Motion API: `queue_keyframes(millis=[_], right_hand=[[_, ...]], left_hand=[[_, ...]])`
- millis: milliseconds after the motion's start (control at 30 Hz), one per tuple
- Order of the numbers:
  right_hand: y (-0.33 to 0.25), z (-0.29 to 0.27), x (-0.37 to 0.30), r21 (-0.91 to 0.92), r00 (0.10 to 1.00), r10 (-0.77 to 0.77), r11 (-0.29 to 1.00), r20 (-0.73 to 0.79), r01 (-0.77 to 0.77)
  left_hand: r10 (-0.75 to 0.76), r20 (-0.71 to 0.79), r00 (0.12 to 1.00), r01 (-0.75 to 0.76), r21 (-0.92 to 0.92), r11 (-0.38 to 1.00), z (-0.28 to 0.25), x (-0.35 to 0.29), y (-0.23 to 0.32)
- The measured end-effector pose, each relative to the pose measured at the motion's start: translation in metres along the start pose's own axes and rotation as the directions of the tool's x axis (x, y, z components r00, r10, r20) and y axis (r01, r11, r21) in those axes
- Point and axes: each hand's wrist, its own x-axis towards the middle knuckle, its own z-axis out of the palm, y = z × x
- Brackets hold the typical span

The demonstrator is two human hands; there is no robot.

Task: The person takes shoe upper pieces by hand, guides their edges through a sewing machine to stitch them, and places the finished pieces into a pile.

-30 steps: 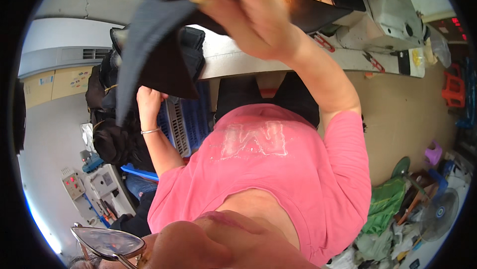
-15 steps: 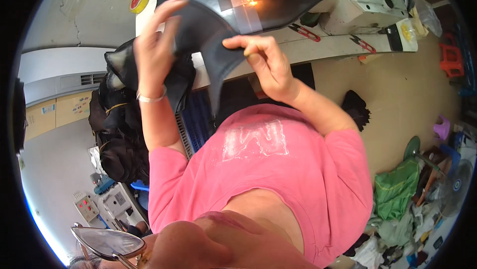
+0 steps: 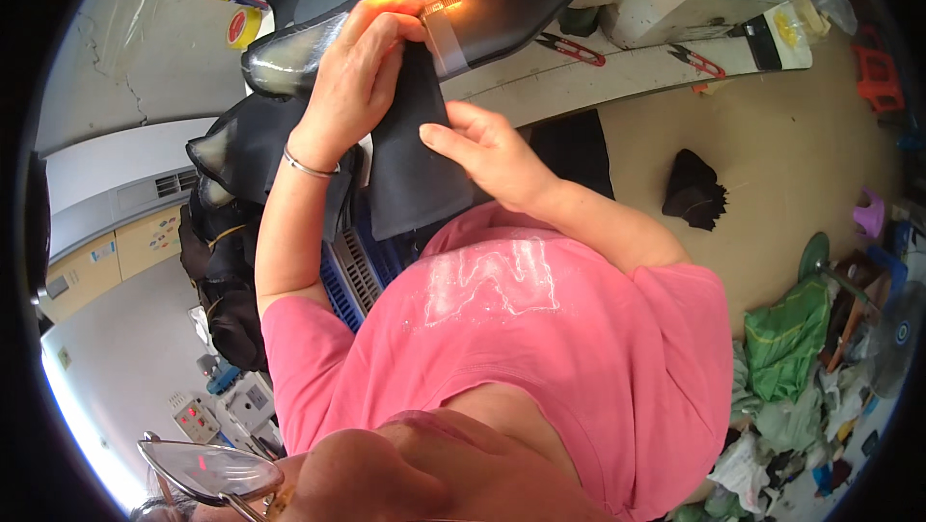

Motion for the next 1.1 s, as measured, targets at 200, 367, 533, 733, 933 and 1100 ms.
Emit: queue_keyframes(millis=[200,367,533,733,933,1100], right_hand=[[0.013,0.013,0.008,0.070,0.986,-0.162,0.984,-0.030,0.164],[0.015,0.003,0.000,0.029,0.981,-0.188,0.981,-0.046,0.190],[0.011,0.011,-0.004,0.132,0.983,-0.160,0.976,-0.092,0.172],[0.017,0.002,-0.003,0.049,0.969,-0.218,0.973,-0.112,0.225],[0.019,-0.008,0.001,0.048,0.967,-0.214,0.974,-0.135,0.222],[0.023,-0.024,0.001,0.054,0.972,-0.209,0.975,-0.102,0.216]], left_hand=[[-0.082,-0.180,0.980,0.146,0.378,0.914,0.004,-0.007,0.013],[-0.081,-0.023,0.996,0.084,0.322,0.943,-0.009,-0.003,0.012],[-0.106,0.067,0.992,0.078,0.332,0.940,-0.007,0.004,0.016],[-0.056,0.105,0.993,0.033,0.212,0.977,-0.006,0.014,0.010],[-0.094,0.028,0.995,0.086,0.206,0.975,-0.001,0.017,0.012],[-0.097,0.019,0.995,0.090,0.244,0.966,0.001,0.018,0.014]])
